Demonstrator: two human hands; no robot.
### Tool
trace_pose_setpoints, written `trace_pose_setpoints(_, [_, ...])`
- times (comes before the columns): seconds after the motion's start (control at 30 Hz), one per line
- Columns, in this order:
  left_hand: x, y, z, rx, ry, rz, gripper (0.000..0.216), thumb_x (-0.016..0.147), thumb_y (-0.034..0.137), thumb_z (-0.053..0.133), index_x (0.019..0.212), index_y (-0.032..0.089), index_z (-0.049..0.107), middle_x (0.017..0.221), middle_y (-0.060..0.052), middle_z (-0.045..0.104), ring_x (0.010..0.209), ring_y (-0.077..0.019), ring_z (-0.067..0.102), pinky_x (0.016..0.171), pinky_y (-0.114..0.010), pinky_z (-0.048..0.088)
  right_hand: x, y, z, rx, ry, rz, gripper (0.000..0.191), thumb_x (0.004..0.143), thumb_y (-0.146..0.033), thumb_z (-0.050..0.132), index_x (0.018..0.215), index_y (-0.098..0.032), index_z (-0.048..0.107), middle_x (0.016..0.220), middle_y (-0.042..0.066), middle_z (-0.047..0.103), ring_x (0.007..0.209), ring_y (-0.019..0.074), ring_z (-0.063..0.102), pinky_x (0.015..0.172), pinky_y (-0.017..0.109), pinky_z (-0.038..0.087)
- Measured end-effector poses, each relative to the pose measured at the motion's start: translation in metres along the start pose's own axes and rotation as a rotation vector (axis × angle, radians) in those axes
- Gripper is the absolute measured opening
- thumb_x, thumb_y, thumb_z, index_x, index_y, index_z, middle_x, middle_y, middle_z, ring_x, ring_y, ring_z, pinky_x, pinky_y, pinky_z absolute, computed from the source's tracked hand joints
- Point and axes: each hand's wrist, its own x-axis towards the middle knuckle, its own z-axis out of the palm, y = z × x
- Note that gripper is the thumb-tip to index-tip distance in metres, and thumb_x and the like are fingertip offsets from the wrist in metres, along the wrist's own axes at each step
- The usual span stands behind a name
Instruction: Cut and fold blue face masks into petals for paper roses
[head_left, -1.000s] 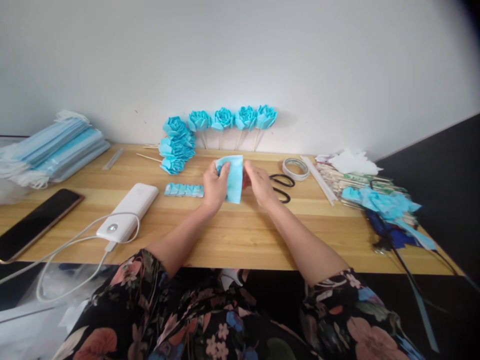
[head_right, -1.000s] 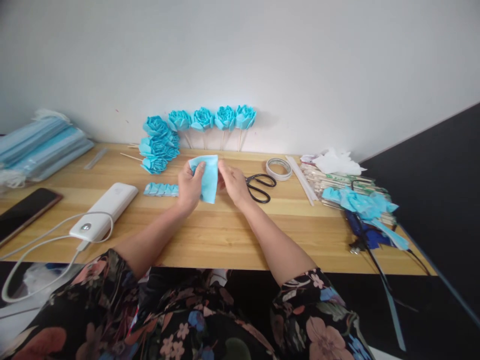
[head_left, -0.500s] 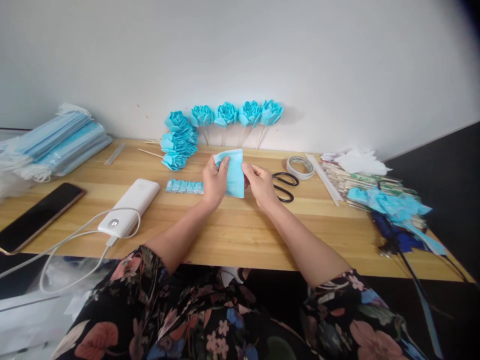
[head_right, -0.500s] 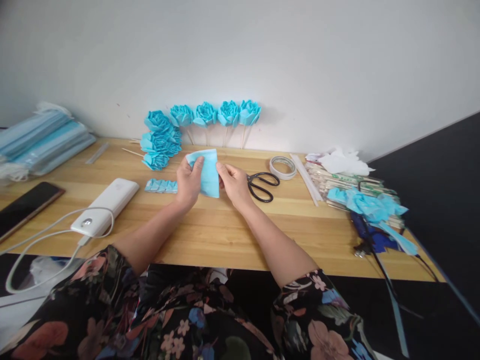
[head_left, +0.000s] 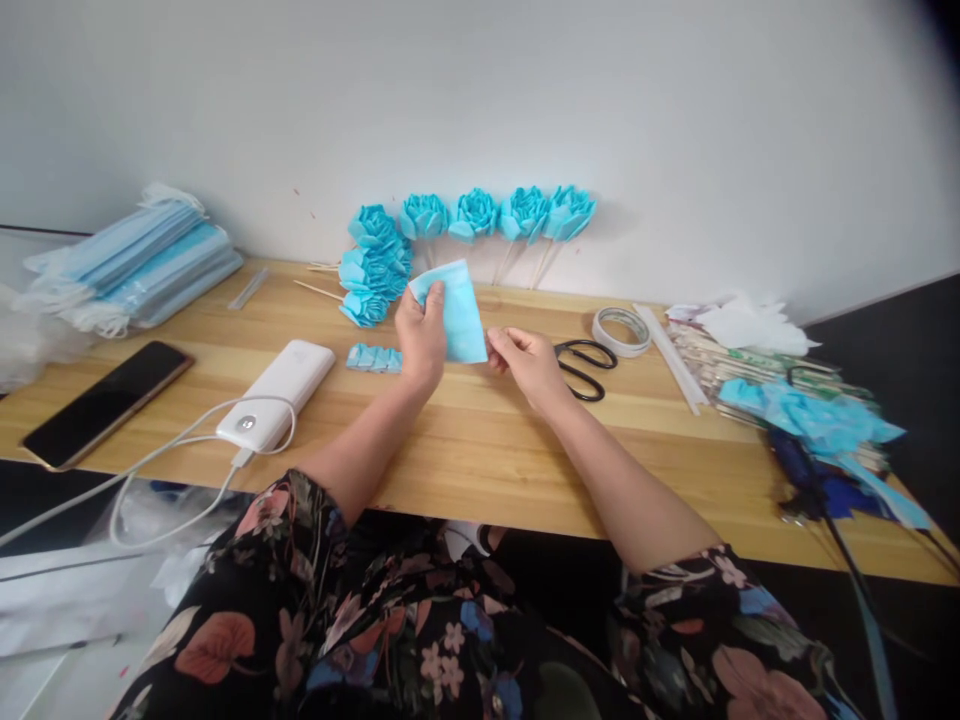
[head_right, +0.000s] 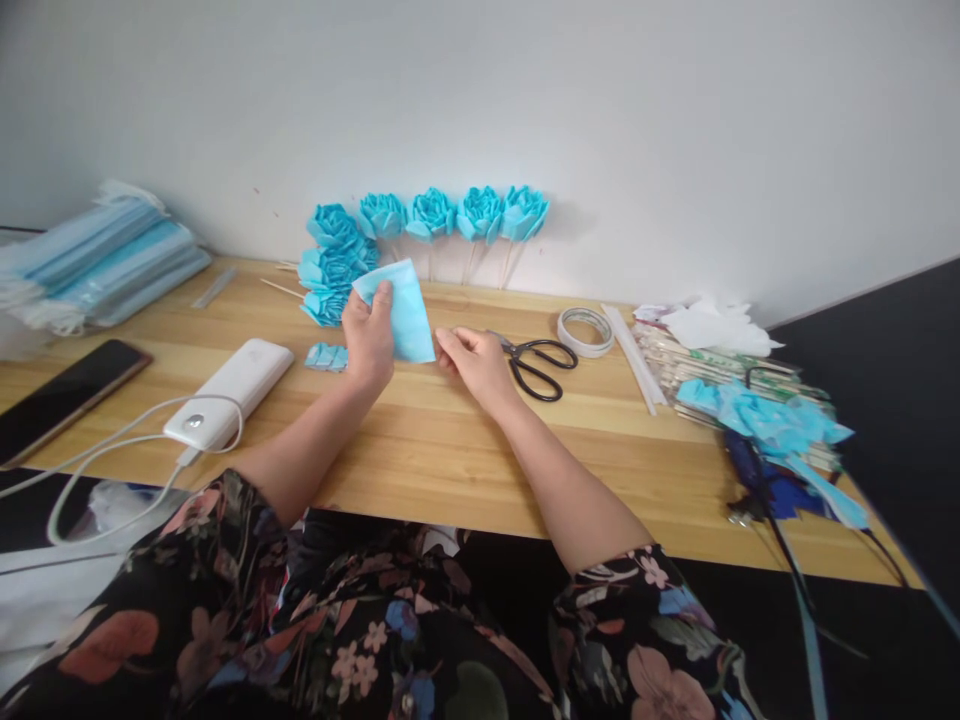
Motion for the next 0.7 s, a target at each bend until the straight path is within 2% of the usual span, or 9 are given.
trace_pose_setpoints(0.1, [0.001, -0.001, 0.0, -0.025, 0.013, -0.007, 0.024, 0.093, 0.042, 0.061, 0.087, 0.019, 0.059, 0.081, 0.0, 0.062, 0.078, -0.0141, 0.059, 0.077, -0.026, 0.047, -0.002, -0.001, 0.001, 0.05, -0.072, 0.029, 0.053, 0.085, -0.069, 0.058, 0.065, -0.02, 0.062, 0.062, 0.001, 0.061, 0.057, 0.0124, 0.052, 0.058, 0.026, 0.042])
trace_pose_setpoints(0.23, [-0.011, 0.002, 0.005, -0.013, -0.038, -0.031, 0.022, 0.093, 0.039, 0.061, 0.085, 0.018, 0.058, 0.076, 0.001, 0.06, 0.072, -0.0128, 0.057, 0.07, -0.025, 0.045, -0.007, -0.007, 0.009, -0.125, -0.158, 0.034, 0.051, 0.081, -0.065, 0.064, 0.06, -0.018, 0.058, 0.058, 0.0, 0.058, 0.056, 0.0122, 0.049, 0.056, 0.027, 0.036])
trace_pose_setpoints(0.33, [-0.016, 0.002, 0.007, -0.021, -0.074, -0.049, 0.021, 0.094, 0.037, 0.061, 0.085, 0.018, 0.058, 0.075, 0.001, 0.059, 0.071, -0.0121, 0.056, 0.068, -0.024, 0.046, -0.008, -0.005, 0.015, -0.275, -0.109, 0.027, 0.05, 0.077, -0.06, 0.068, 0.054, -0.019, 0.053, 0.053, -0.001, 0.051, 0.053, 0.0118, 0.044, 0.053, 0.027, 0.031])
trace_pose_setpoints(0.5, [-0.012, -0.005, 0.006, -0.063, -0.082, -0.033, 0.023, 0.096, 0.04, 0.059, 0.087, 0.019, 0.058, 0.078, 0.001, 0.059, 0.075, -0.0131, 0.059, 0.072, -0.024, 0.048, -0.006, 0.004, 0.018, -0.425, 0.001, -0.077, 0.048, 0.078, -0.05, 0.066, 0.051, -0.021, 0.039, 0.051, -0.003, 0.039, 0.052, 0.0111, 0.037, 0.052, 0.028, 0.023])
trace_pose_setpoints(0.6, [-0.012, -0.007, 0.005, -0.054, -0.068, 0.004, 0.019, 0.096, 0.036, 0.058, 0.089, 0.019, 0.06, 0.081, 0.0, 0.062, 0.08, -0.014, 0.06, 0.077, -0.025, 0.048, -0.008, 0.005, 0.023, -0.468, -0.013, -0.111, 0.05, 0.081, -0.047, 0.064, 0.05, -0.022, 0.033, 0.05, -0.002, 0.037, 0.051, 0.011, 0.035, 0.053, 0.029, 0.021])
trace_pose_setpoints(0.7, [-0.012, -0.007, 0.005, -0.01, -0.055, -0.001, 0.017, 0.095, 0.034, 0.06, 0.088, 0.019, 0.061, 0.081, 0.0, 0.063, 0.083, -0.0152, 0.061, 0.08, -0.026, 0.047, -0.011, 0.003, 0.028, -0.466, -0.045, -0.12, 0.051, 0.082, -0.046, 0.065, 0.05, -0.022, 0.034, 0.05, -0.002, 0.038, 0.051, 0.011, 0.035, 0.053, 0.028, 0.022])
